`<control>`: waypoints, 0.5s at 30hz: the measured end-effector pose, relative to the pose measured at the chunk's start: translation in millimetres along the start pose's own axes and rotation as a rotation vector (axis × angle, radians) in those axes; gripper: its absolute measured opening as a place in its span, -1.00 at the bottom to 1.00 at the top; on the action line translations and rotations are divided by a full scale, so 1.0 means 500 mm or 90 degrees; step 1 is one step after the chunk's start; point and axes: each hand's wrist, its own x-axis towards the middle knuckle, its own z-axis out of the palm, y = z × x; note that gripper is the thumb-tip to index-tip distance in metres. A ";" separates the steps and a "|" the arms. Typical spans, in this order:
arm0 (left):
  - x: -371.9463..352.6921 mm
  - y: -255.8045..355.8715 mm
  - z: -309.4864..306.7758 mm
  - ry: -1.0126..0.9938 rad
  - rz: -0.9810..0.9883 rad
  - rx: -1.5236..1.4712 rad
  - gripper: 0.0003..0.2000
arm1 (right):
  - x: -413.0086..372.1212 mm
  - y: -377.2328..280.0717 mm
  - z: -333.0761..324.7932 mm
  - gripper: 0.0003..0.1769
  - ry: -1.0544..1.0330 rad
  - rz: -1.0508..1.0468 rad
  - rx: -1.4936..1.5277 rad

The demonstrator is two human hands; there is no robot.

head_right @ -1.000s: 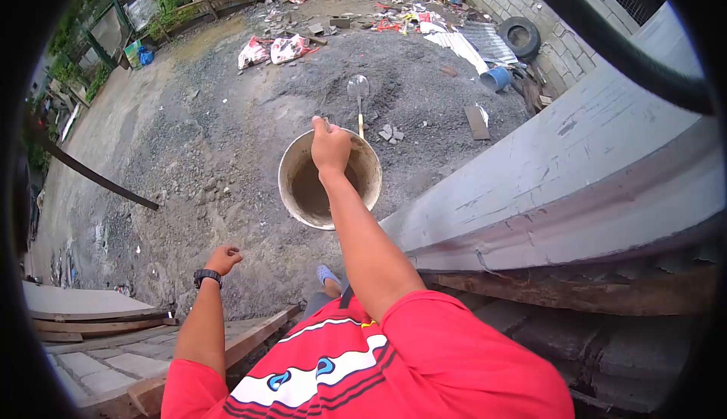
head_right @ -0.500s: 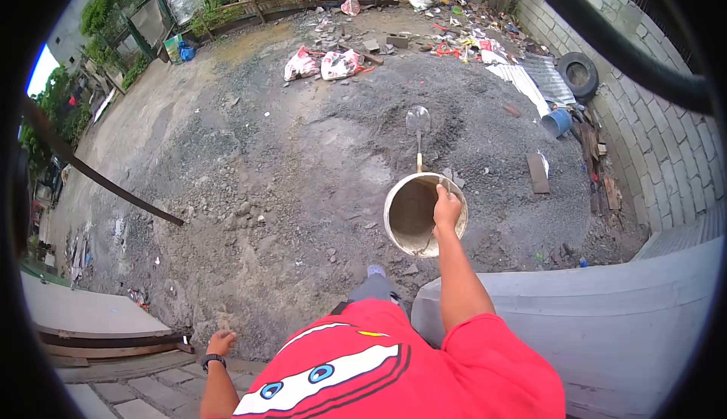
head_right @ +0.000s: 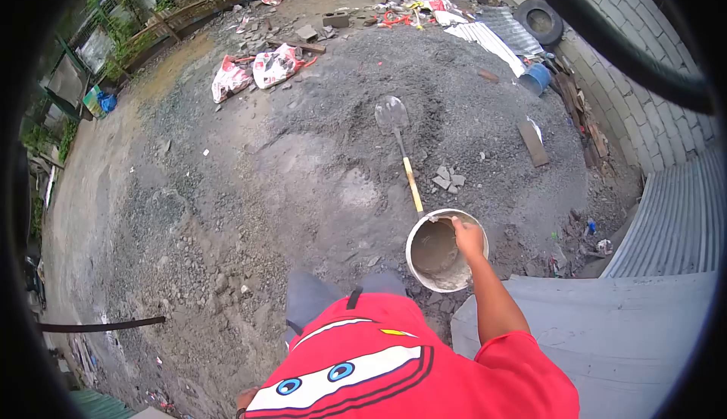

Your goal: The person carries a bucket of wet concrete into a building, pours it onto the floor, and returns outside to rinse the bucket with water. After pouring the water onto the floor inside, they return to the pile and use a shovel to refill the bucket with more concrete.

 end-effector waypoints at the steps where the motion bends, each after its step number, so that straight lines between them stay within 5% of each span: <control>1: 0.086 0.083 -0.028 -0.022 0.046 0.025 -0.62 | 0.015 -0.019 -0.007 -0.50 0.019 0.064 -0.004; 6: 0.548 0.531 -0.237 0.045 0.026 -0.218 -0.64 | 0.166 0.048 0.116 -0.40 0.185 0.073 0.008; 8: 0.800 0.651 -0.351 0.028 0.302 0.028 -0.61 | 0.202 0.017 0.184 -0.43 0.206 0.104 0.059; 9: 0.812 0.757 -0.389 0.113 0.115 -0.095 -0.67 | 0.222 -0.026 0.218 -0.43 0.195 0.109 0.048; 10: 0.859 0.842 -0.460 0.005 0.151 -0.032 -0.65 | 0.216 -0.073 0.247 -0.44 0.211 0.111 0.031; 12: 0.859 1.059 -0.529 0.087 0.129 -0.076 -0.62 | 0.177 -0.119 0.298 -0.45 0.237 0.135 0.030; 15: 0.865 1.361 -0.606 0.103 0.311 0.021 -0.58 | 0.228 -0.198 0.364 -0.45 0.264 0.169 0.088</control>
